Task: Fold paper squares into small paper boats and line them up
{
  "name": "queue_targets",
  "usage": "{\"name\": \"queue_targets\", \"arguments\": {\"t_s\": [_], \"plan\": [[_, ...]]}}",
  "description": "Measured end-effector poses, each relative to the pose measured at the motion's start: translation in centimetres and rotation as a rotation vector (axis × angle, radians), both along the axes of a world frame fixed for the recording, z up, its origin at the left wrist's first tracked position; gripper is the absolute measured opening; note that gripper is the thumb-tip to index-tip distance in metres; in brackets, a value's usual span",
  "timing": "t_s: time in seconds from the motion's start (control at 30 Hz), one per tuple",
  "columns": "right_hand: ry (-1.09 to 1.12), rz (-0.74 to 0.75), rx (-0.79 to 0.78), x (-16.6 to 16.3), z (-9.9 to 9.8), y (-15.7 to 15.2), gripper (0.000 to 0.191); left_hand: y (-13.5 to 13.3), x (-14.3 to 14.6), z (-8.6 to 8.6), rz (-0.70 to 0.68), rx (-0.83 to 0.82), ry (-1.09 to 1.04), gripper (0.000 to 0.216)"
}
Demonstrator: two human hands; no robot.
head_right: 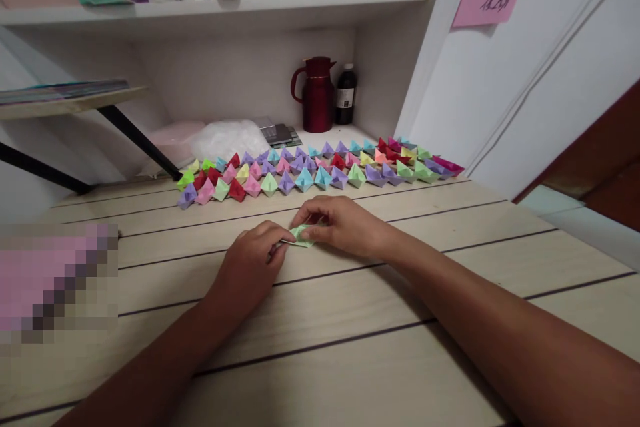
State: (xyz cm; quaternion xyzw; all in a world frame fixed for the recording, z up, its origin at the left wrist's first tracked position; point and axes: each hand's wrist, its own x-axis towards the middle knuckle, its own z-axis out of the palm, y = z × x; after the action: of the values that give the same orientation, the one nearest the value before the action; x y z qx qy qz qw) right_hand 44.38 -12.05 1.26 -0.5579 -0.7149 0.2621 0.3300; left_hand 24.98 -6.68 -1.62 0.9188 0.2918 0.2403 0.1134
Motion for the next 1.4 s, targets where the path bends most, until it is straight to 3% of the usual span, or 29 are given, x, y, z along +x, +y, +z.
{"name": "queue_targets", "arguments": {"t_s": [0.17,0.67,0.93,1.1,1.4], "plan": [[-0.184,0.011,0.083,-0.3,-0.6,0.1,0.022,0.0,0.2,0.1,-0.016,-0.051,-0.032,0.02],[-0.199,-0.008,0.001,0.3,-0.3,0.1,0.022,0.1,0.1,-0.2,-0.019,-0.068,-0.04,0.02],[-0.204,0.004,0.063,0.2,-0.7,0.2,0.023,0.1,0.0,-0.3,-0.025,-0.051,-0.037,0.02],[-0.233,0.067,0.114,0.6,-0.9,0.2,0.011,0.1,0.1,-0.1,-0.023,-0.052,-0.022,0.018],[-0.311,-0.009,0.164,0.1,-1.4,0.5,0.006,0.2,0.0,-0.3,-0.022,-0.123,-0.084,0.02]]}}
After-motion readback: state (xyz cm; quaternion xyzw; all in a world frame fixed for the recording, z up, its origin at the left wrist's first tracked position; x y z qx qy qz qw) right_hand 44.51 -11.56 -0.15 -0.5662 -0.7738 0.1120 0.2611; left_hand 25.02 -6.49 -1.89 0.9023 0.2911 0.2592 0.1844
